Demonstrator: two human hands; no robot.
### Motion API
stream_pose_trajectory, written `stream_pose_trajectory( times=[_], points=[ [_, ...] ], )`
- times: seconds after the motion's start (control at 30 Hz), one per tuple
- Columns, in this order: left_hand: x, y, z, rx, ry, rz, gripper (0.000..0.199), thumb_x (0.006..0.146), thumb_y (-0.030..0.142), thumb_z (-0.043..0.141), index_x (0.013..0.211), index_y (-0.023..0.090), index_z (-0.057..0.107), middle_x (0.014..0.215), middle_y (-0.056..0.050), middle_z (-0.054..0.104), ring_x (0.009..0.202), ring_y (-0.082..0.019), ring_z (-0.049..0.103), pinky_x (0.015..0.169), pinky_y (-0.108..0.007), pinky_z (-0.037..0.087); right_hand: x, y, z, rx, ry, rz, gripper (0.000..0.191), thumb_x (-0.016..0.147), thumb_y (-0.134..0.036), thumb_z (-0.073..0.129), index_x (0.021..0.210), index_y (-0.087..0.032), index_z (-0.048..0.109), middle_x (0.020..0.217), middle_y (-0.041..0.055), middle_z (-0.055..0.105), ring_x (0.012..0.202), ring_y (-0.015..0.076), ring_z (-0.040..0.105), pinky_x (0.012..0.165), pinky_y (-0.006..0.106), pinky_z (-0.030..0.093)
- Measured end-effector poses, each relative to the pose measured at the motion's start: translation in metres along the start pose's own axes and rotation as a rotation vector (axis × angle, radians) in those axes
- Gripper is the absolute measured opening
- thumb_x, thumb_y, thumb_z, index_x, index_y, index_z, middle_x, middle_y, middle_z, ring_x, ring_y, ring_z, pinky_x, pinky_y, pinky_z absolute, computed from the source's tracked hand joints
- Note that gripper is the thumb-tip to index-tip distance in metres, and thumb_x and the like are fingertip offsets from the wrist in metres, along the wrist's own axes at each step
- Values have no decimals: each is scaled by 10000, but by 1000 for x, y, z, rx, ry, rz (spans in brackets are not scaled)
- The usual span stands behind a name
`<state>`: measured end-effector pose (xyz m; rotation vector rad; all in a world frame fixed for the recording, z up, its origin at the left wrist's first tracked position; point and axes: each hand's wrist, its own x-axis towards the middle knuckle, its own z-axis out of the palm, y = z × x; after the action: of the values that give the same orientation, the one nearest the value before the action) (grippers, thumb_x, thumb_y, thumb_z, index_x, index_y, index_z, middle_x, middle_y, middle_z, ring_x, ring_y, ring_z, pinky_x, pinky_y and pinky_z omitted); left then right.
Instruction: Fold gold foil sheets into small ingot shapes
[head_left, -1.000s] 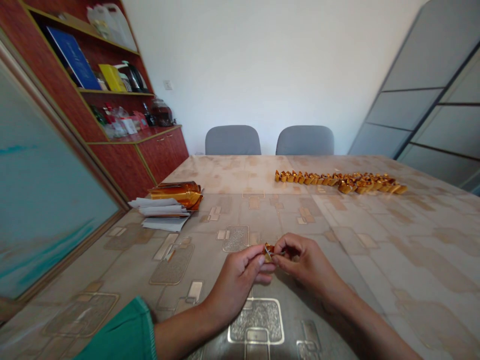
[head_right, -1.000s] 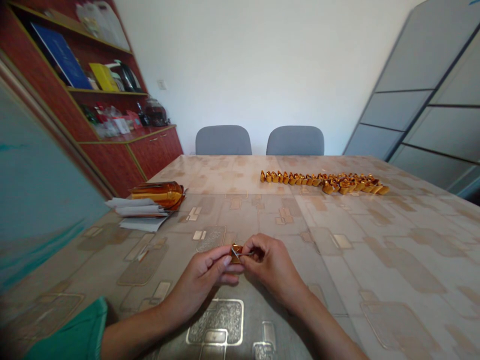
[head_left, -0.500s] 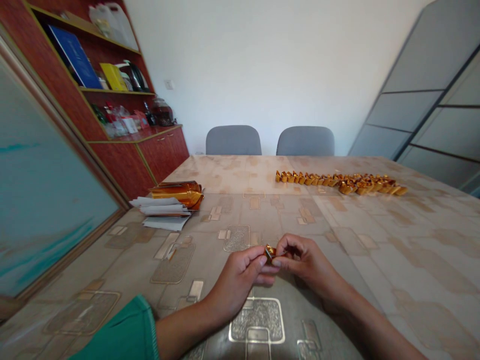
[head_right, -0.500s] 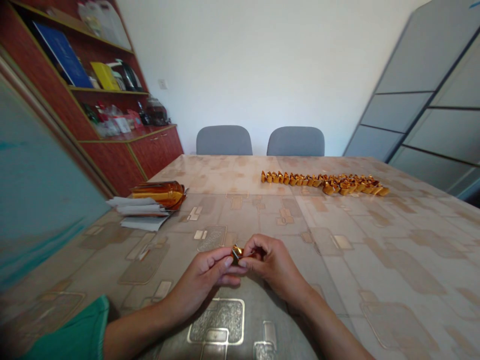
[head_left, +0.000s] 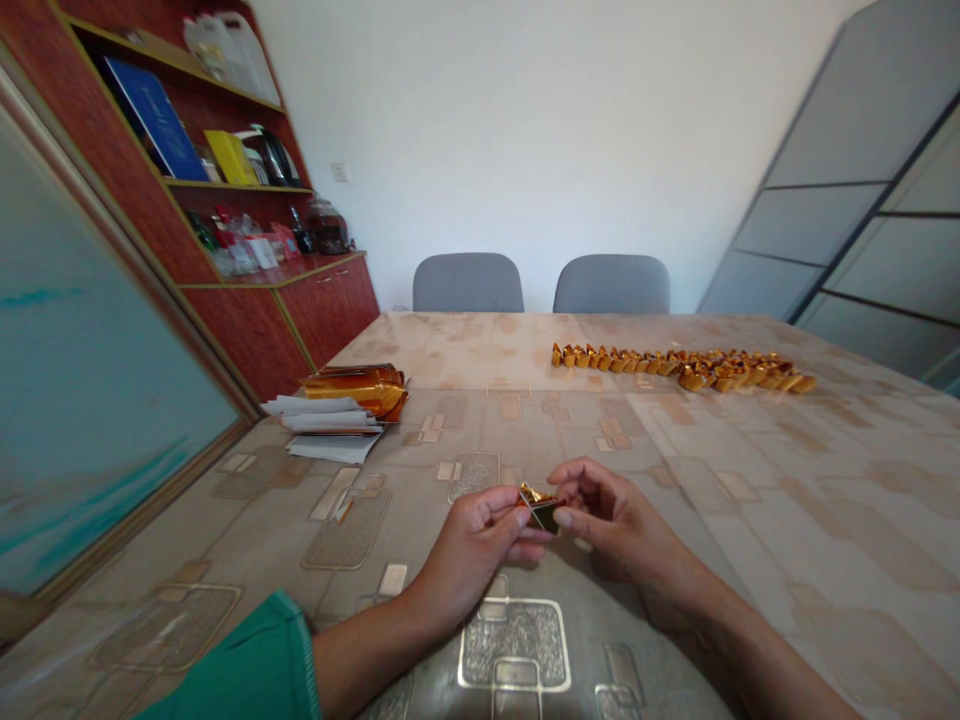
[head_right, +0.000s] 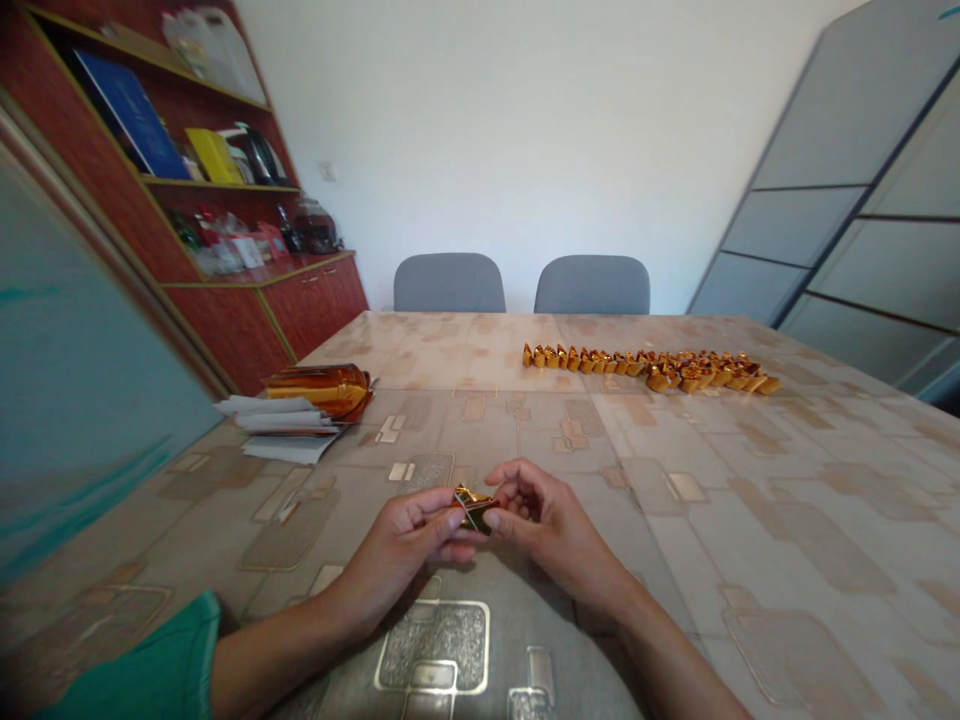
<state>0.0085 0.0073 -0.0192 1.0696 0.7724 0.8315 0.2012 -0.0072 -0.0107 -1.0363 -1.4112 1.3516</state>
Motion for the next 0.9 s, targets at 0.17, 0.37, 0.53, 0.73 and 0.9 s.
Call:
stream_pose_trajectory(
  times=[0.17,0.37,0.53,0.73,0.9],
  points=[
    [-1,-3,0,69,-48,14,274,863,380,694,976,131,711,966,-93,736,865,-196,717,714,-256,546,5,11,4,-28,46,-8,305,817,-407,770,941,-211,572,717,-39,555,630,125,487,560,246,353],
    [0,-1,-1,52,-27,46,266,847,358,699,995,150,626,920,-70,717,805,-186,709,691,-273,554,1,6,5,-15,61,-6,334,827,-489,741,945,-227,571,698,-42,569,615,131,489,551,248,339],
    [0,3,-4,85,1,77,276,855,348,703,972,193,506,776,-13,689,718,-162,688,682,-272,548,-1,1,2,-163,18,81,395,780,-563,741,736,-217,555,647,-32,515,580,131,419,529,262,272],
    [3,2,-7,138,-8,92,232,881,347,653,954,203,487,795,-23,701,746,-181,695,688,-293,555,0,5,6,-225,17,9,381,815,-536,694,694,-209,541,629,-26,494,593,134,408,544,265,288],
    [2,4,-6,217,1,104,246,888,359,650,985,204,486,745,-16,697,712,-187,699,674,-294,555,-1,7,12,-268,28,24,308,800,-452,728,724,-197,572,622,-29,518,576,123,412,516,248,284]
  ],
)
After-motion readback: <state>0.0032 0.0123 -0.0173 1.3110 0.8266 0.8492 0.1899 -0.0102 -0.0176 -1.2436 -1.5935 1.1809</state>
